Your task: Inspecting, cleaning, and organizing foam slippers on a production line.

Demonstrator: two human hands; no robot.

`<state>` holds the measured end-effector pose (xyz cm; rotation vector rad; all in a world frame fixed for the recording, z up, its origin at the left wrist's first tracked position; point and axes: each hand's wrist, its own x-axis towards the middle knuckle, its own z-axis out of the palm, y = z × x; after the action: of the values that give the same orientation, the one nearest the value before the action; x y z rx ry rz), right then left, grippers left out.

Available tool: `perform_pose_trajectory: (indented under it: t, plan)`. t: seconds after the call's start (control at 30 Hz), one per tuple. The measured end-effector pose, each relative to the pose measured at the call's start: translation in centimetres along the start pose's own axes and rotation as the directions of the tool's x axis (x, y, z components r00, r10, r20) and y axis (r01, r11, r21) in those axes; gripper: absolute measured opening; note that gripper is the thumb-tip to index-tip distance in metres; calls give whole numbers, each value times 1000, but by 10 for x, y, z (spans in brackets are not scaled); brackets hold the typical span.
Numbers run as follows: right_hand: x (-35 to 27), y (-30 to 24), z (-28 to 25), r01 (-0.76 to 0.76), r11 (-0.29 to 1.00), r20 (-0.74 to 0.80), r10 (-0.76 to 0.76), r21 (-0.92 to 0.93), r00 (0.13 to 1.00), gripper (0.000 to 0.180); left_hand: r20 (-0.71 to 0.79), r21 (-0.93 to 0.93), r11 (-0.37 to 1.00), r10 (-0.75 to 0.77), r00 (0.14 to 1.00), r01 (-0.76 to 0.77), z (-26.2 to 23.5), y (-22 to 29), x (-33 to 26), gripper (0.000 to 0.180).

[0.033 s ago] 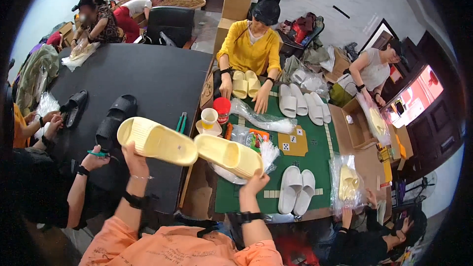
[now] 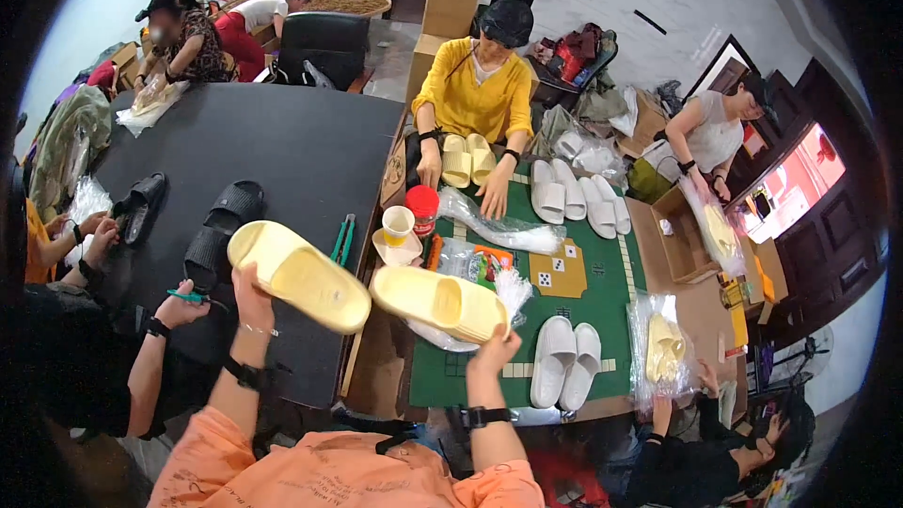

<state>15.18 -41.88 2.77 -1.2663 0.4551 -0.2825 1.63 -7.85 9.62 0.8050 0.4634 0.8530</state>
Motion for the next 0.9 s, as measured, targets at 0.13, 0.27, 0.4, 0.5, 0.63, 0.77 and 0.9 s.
perform_pose_trajectory:
  t: [0.13, 0.27, 0.4, 0.5, 0.63, 0.77, 0.9]
  plan:
    - [14, -16, -17, -54, 998, 351, 60, -28, 934, 22, 121, 534, 805, -375, 919, 258, -40, -34, 57, 32]
    - [-12, -14, 24, -88, 984, 645, 167, -153, 746, 19, 191, 789, 612, -319, 928, 48, -57, -74, 75, 47]
    - [-61, 2, 76, -37, 965, 797, 235, -259, 557, 16, 181, 980, -101, 70, 981, -173, -61, -51, 41, 58]
    - [-101, 13, 110, -41, 963, 862, 257, -267, 437, 16, 383, 888, 344, -190, 904, -304, -62, -8, -15, 66]
    - [-147, 38, 149, 71, 972, 927, 189, -223, 324, 20, 479, 568, 823, -315, 819, -15, -72, 13, -84, 76]
    - [-166, 67, 165, 308, 913, 903, 126, -268, 411, 40, -9, 417, 895, -167, 986, 155, -115, 12, -55, 53]
    - [-165, 88, 164, 760, 428, 864, 117, -488, 489, 67, -205, 635, 770, 79, 976, 71, -152, -7, -9, 51]
